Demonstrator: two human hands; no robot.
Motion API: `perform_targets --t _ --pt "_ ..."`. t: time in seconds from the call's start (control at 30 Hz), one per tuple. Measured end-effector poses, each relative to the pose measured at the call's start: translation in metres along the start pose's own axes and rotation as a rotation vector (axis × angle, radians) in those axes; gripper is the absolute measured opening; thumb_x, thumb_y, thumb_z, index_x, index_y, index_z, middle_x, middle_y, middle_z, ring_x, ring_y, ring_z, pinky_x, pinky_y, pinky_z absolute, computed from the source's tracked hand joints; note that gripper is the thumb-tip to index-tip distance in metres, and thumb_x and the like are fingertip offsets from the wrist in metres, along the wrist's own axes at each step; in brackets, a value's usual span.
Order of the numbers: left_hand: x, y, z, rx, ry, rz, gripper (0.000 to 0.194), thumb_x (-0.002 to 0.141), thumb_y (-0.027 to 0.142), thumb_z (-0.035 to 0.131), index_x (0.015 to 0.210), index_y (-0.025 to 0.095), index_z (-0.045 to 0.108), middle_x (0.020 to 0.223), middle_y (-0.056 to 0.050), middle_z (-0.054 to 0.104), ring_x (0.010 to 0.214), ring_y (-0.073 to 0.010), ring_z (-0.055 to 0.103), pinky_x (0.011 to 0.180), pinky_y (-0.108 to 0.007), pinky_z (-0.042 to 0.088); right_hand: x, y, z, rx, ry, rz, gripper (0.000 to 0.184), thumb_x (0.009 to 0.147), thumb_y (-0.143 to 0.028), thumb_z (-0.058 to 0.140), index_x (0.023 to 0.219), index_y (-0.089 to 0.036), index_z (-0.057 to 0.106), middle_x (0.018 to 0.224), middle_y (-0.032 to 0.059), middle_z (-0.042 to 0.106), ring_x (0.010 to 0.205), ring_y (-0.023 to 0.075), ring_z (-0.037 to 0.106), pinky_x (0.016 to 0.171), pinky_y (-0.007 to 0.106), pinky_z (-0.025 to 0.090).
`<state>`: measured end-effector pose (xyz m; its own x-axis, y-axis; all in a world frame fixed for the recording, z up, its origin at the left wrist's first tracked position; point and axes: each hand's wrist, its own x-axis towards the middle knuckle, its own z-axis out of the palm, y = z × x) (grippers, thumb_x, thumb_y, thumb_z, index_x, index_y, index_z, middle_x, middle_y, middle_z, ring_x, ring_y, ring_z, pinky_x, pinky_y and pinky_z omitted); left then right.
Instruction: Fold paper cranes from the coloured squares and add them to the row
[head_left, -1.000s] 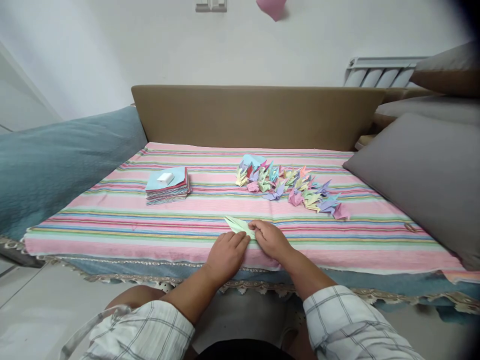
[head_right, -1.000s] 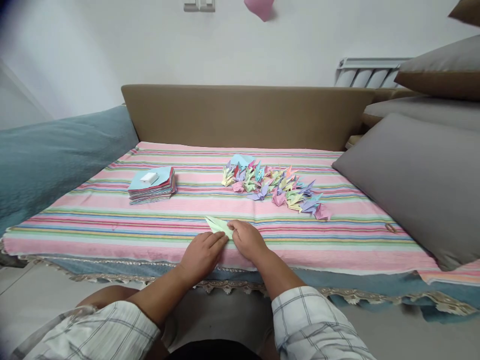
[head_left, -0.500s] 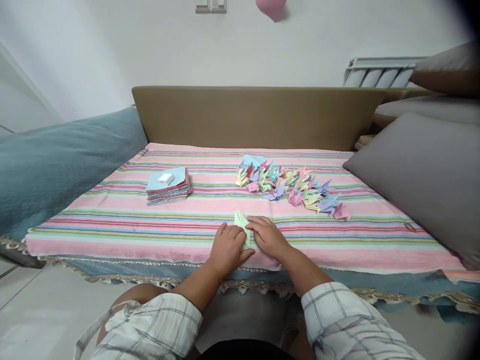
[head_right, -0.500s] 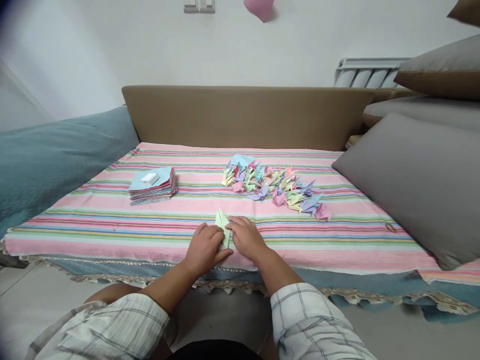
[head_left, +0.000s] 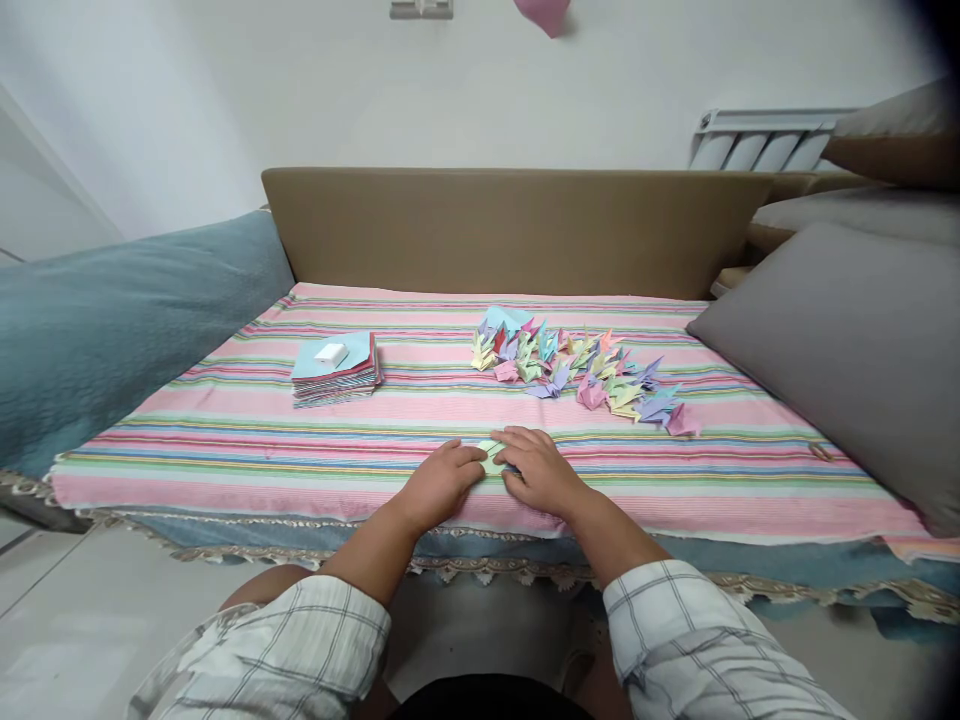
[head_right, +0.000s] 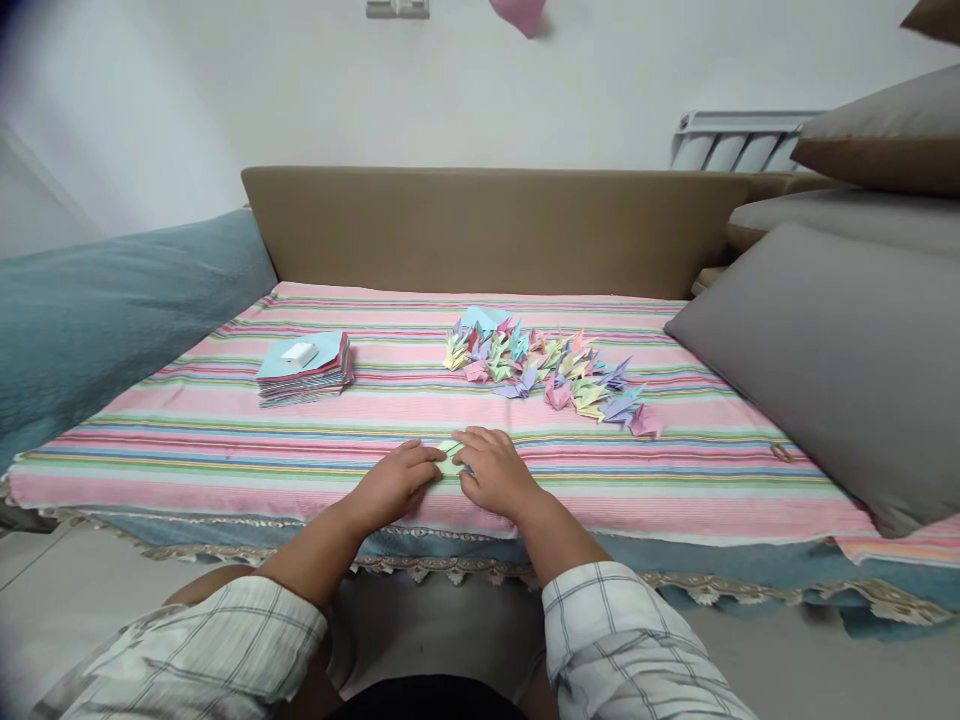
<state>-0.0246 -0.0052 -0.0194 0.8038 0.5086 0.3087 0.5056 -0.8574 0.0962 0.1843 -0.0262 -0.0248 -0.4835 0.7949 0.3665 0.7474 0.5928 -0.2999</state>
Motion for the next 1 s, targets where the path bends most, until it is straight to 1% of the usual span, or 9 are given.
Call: perform_targets --t 0.13,0.27,0.33,0.4,0.47,0.53,0.67,0.9,1.0 --pt "0.002 -0.002 0.003 0.024 -0.015 -0.028 0.02 0.083 0.01 0.043 0.089 0.02 0.06 0.121 -0.006 0.058 0.107 -0.0176 0.054 0.104 -0.043 0.031 -0.001 -0.002 -0.002 0.017 -0.011 0.005 0.021 0.076 -0.017 0.052 0.093 -0.022 0.063 0.117 0.0044 0.061 0.107 0.0233 0.049 0.091 0.043 0.029" --pt "0.002 0.003 0.001 -0.064 0.023 -0.079 0.021 0.078 0.007 0.045 0.088 0.02 0.058 0.114 -0.005 0.062 0.105 -0.0176 0.055 0.103 -0.043 0.032 -0.002 -0.004 -0.002 -0.005 0.009 0.027 0.016 0.077 -0.021 0.054 0.091 -0.023 0.062 0.114 0.0042 0.063 0.102 0.0244 0.049 0.089 0.043 0.029" --pt "0.002 0.006 0.0 -0.119 0.051 -0.102 0.016 0.078 0.011 0.049 0.088 0.02 0.058 0.106 -0.006 0.064 0.102 -0.0185 0.057 0.1 -0.042 0.036 -0.002 -0.004 -0.001 -0.01 0.008 0.043 0.02 0.077 -0.022 0.056 0.096 -0.023 0.061 0.111 0.0062 0.064 0.099 0.0249 0.05 0.087 0.043 0.031" --pt "0.003 0.007 0.001 -0.155 0.072 -0.135 0.01 0.08 0.02 0.053 0.089 0.019 0.058 0.101 -0.007 0.065 0.098 -0.0197 0.058 0.093 -0.039 0.042 -0.002 -0.003 0.0 0.003 0.001 0.046 0.026 0.077 -0.021 0.057 0.102 -0.022 0.059 0.11 0.0075 0.064 0.099 0.0249 0.05 0.085 0.041 0.033" --pt "0.004 0.007 0.002 -0.173 0.088 -0.158 0.012 0.079 0.026 0.057 0.09 0.019 0.059 0.099 -0.008 0.065 0.096 -0.0205 0.058 0.085 -0.035 0.046 -0.001 -0.002 0.001 0.03 -0.005 0.03 0.028 0.077 -0.019 0.056 0.105 -0.021 0.059 0.113 0.0073 0.062 0.1 0.024 0.051 0.085 0.04 0.036" --pt "0.005 0.005 0.005 -0.171 0.111 -0.169 0.013 0.078 0.027 0.06 0.088 0.019 0.06 0.097 -0.008 0.066 0.095 -0.0209 0.058 0.083 -0.034 0.046 -0.002 0.0 0.002 0.057 -0.008 0.009 0.024 0.078 -0.019 0.054 0.101 -0.021 0.061 0.117 0.0066 0.061 0.1 0.023 0.053 0.086 0.039 0.037" --pt "0.007 0.003 0.007 -0.164 0.13 -0.184 0.01 0.076 0.025 0.063 0.084 0.018 0.062 0.088 -0.006 0.068 0.091 -0.021 0.059 0.083 -0.035 0.045 -0.002 0.003 0.003 0.096 0.001 0.007 0.018 0.08 -0.02 0.054 0.095 -0.02 0.063 0.115 0.0074 0.062 0.099 0.0224 0.055 0.086 0.04 0.039" --pt "0.01 0.001 0.005 -0.196 0.106 -0.198 0.004 0.076 0.022 0.063 0.075 0.019 0.065 0.092 -0.005 0.07 0.091 -0.0207 0.061 0.083 -0.035 0.045 -0.001 0.005 0.004 0.168 0.034 0.026 0.01 0.079 -0.018 0.056 0.084 -0.019 0.063 0.11 0.0067 0.065 0.098 0.0204 0.056 0.086 0.037 0.04" --pt "0.011 0.001 0.005 -0.207 0.103 -0.2 0.004 0.076 0.022 0.064 0.075 0.019 0.066 0.09 -0.005 0.07 0.092 -0.0207 0.061 0.083 -0.035 0.044 0.0 0.005 0.003 0.198 0.035 0.031 0.01 0.081 -0.017 0.052 0.08 -0.02 0.062 0.108 0.0065 0.066 0.102 0.0192 0.056 0.086 0.036 0.039"
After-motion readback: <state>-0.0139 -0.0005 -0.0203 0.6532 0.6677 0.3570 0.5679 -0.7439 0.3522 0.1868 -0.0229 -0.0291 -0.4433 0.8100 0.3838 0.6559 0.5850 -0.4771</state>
